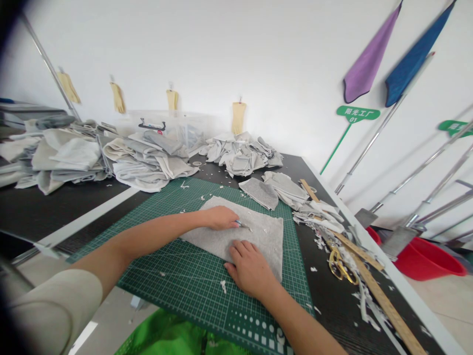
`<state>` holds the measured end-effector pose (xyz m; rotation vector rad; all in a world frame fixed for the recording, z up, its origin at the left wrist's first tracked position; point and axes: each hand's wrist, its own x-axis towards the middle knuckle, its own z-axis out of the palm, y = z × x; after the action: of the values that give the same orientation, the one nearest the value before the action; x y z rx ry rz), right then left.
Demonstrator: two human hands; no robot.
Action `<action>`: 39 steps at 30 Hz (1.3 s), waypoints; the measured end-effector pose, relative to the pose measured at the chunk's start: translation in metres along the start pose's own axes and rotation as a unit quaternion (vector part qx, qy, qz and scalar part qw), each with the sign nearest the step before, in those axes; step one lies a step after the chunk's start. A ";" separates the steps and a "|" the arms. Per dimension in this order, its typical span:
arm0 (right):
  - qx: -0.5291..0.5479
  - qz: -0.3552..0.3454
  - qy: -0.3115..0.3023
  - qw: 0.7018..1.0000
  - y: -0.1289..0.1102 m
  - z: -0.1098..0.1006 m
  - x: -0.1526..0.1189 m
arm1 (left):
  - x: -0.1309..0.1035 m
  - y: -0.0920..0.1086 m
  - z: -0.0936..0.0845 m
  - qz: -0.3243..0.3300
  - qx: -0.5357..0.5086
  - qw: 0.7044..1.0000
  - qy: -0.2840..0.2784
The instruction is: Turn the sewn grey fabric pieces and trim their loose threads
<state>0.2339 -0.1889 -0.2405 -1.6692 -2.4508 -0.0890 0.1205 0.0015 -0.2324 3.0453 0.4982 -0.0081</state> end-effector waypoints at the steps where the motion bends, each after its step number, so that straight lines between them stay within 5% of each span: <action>1: 0.000 0.000 0.000 1.000 0.000 0.000 0.000 | 0.000 0.000 0.000 0.000 -0.001 1.000 0.000; 13: -0.002 -0.004 0.002 1.000 0.000 0.000 0.000 | -0.008 0.000 -0.003 -0.039 -0.045 0.997 0.049; 20: -0.003 -0.004 -0.005 1.000 0.000 -0.001 0.001 | -0.017 0.015 -0.001 -0.026 0.028 0.999 0.008; 26: -0.003 -0.002 -0.004 1.000 0.001 0.000 0.001 | -0.009 0.027 -0.006 -0.065 -0.021 0.997 0.042; 33: -0.003 -0.010 0.010 1.000 0.002 0.005 0.000 | -0.008 0.037 0.007 -0.009 0.036 0.999 0.021; 35: -0.004 -0.008 0.011 1.000 0.002 0.005 -0.001 | -0.005 0.026 0.007 -0.046 0.042 0.997 0.035; 39: -0.008 -0.005 0.010 1.000 0.002 0.003 -0.002 | 0.003 -0.005 -0.001 -0.217 0.050 0.972 0.072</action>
<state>0.2363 -0.1892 -0.2442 -1.6537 -2.4508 -0.1249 0.1217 0.0075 -0.2314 2.9727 1.1981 0.1762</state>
